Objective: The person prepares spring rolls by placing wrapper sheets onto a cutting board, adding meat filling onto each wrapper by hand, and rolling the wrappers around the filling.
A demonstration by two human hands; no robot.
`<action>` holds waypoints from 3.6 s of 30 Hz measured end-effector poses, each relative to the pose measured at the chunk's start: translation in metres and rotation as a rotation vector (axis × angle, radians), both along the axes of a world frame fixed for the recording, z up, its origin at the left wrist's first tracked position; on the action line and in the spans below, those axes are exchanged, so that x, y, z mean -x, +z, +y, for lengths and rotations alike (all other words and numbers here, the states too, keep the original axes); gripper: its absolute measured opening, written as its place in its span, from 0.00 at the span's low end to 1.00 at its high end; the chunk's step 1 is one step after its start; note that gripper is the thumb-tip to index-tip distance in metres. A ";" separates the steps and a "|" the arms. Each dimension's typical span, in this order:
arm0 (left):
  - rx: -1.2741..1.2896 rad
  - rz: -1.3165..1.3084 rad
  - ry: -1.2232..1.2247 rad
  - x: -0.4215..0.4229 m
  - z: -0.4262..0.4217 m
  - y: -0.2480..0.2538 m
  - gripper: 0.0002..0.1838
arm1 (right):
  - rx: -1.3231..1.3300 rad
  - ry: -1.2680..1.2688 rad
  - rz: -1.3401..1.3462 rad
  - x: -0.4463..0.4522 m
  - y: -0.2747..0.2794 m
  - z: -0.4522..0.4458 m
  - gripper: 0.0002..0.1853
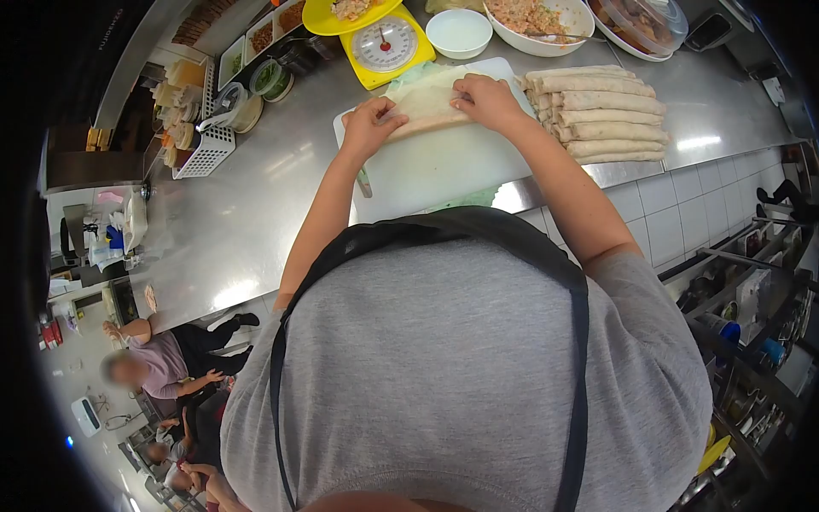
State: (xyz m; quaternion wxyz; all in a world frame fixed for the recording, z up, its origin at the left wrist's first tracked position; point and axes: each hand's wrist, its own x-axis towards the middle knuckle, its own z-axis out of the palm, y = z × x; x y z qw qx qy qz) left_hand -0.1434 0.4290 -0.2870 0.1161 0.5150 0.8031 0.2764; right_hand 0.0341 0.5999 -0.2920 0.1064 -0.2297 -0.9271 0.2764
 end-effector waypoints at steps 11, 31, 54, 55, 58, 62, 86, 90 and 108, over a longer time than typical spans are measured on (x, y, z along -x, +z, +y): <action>-0.531 0.203 0.105 -0.004 -0.009 0.022 0.17 | 0.054 -0.040 0.449 -0.007 0.037 -0.001 0.20; -0.218 -0.099 -0.214 -0.025 -0.035 -0.010 0.28 | -0.213 0.189 0.047 -0.013 0.012 -0.043 0.21; -0.088 -0.180 -0.513 -0.068 0.060 0.004 0.38 | -0.100 0.139 -0.013 -0.055 0.035 -0.002 0.18; -0.095 -0.264 -0.500 -0.068 0.059 0.004 0.39 | -0.155 0.133 0.086 -0.054 0.035 -0.004 0.17; -0.045 -0.177 -0.472 -0.067 0.050 0.003 0.40 | -0.036 0.206 0.035 -0.048 0.016 0.004 0.16; 0.015 -0.283 -0.530 -0.054 0.037 0.012 0.42 | 0.002 0.253 -0.148 -0.038 0.032 0.013 0.16; -0.086 -0.188 -0.310 -0.013 -0.024 0.011 0.37 | -0.082 0.305 0.050 0.021 0.016 -0.047 0.14; -0.199 -0.363 -0.215 -0.007 -0.043 -0.015 0.34 | -0.059 0.314 -0.002 0.021 0.018 -0.048 0.14; -0.171 -0.028 -0.175 -0.008 -0.055 0.001 0.36 | -0.141 0.204 0.075 -0.027 -0.002 -0.009 0.17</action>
